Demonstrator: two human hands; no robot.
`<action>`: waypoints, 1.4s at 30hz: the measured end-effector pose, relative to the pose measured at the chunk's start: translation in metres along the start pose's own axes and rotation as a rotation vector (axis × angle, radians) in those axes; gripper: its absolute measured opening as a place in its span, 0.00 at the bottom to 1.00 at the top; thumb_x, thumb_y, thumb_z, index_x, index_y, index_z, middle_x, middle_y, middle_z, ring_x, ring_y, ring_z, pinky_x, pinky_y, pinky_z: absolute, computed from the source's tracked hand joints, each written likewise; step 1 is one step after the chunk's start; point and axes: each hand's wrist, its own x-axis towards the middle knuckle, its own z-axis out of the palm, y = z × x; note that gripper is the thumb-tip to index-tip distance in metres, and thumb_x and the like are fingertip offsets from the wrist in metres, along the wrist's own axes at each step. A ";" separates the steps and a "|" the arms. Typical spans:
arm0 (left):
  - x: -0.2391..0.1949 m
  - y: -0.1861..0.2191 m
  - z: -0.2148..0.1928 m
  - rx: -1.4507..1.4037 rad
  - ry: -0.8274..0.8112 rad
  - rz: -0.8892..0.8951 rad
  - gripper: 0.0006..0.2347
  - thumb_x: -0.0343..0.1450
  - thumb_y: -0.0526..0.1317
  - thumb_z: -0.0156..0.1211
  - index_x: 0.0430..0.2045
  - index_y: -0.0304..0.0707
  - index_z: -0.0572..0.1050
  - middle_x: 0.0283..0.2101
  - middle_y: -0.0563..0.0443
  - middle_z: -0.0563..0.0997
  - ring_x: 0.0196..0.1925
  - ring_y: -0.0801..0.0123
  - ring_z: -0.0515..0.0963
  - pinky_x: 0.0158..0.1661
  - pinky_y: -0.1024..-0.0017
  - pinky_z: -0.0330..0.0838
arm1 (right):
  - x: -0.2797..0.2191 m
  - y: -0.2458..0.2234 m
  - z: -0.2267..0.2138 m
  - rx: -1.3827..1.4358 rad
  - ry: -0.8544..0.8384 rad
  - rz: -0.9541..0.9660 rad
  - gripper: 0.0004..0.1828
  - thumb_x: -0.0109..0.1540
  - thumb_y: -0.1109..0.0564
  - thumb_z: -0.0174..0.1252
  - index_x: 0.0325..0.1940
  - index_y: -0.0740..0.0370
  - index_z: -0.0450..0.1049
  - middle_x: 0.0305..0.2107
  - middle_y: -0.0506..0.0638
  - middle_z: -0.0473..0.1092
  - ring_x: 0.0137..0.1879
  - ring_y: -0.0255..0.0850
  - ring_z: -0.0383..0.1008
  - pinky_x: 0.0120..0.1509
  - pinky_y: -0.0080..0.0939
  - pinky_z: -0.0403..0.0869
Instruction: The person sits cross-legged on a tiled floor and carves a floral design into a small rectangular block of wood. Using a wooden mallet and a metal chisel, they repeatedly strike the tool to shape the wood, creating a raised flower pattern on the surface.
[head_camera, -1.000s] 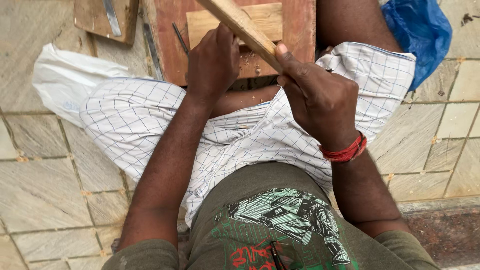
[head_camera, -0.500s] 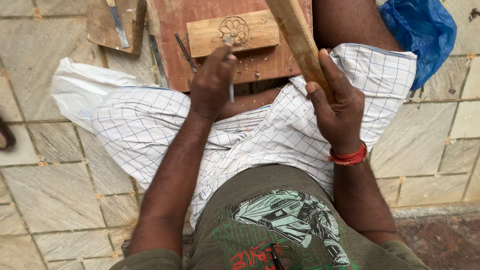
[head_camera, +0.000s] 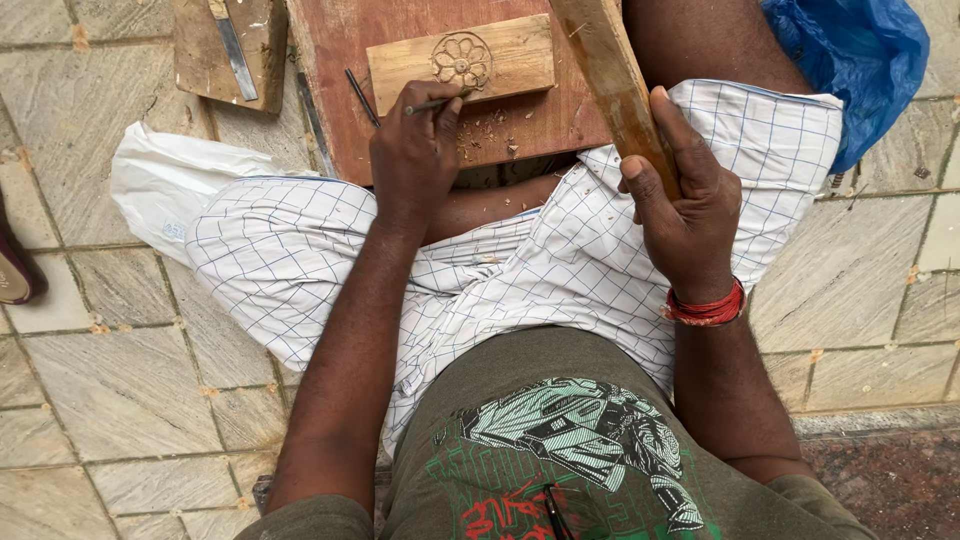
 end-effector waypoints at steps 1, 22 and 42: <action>-0.001 0.001 0.002 0.035 -0.004 -0.030 0.06 0.79 0.36 0.62 0.44 0.40 0.71 0.39 0.49 0.84 0.37 0.72 0.86 0.33 0.74 0.84 | 0.001 0.000 0.000 0.004 -0.001 0.005 0.27 0.77 0.52 0.60 0.78 0.59 0.61 0.37 0.51 0.78 0.31 0.28 0.77 0.31 0.27 0.76; -0.021 0.036 0.017 -0.039 0.052 -0.034 0.04 0.76 0.34 0.63 0.37 0.38 0.72 0.39 0.47 0.85 0.36 0.71 0.86 0.33 0.72 0.83 | -0.005 -0.004 0.002 0.040 0.018 0.082 0.29 0.76 0.53 0.60 0.79 0.60 0.62 0.39 0.51 0.78 0.28 0.28 0.73 0.30 0.27 0.73; 0.030 -0.013 -0.004 0.048 -0.103 -0.160 0.08 0.77 0.32 0.61 0.48 0.38 0.71 0.42 0.46 0.85 0.42 0.65 0.89 0.41 0.70 0.86 | 0.000 -0.008 0.000 0.057 -0.011 0.074 0.29 0.75 0.53 0.61 0.79 0.61 0.62 0.39 0.53 0.79 0.29 0.28 0.74 0.30 0.27 0.74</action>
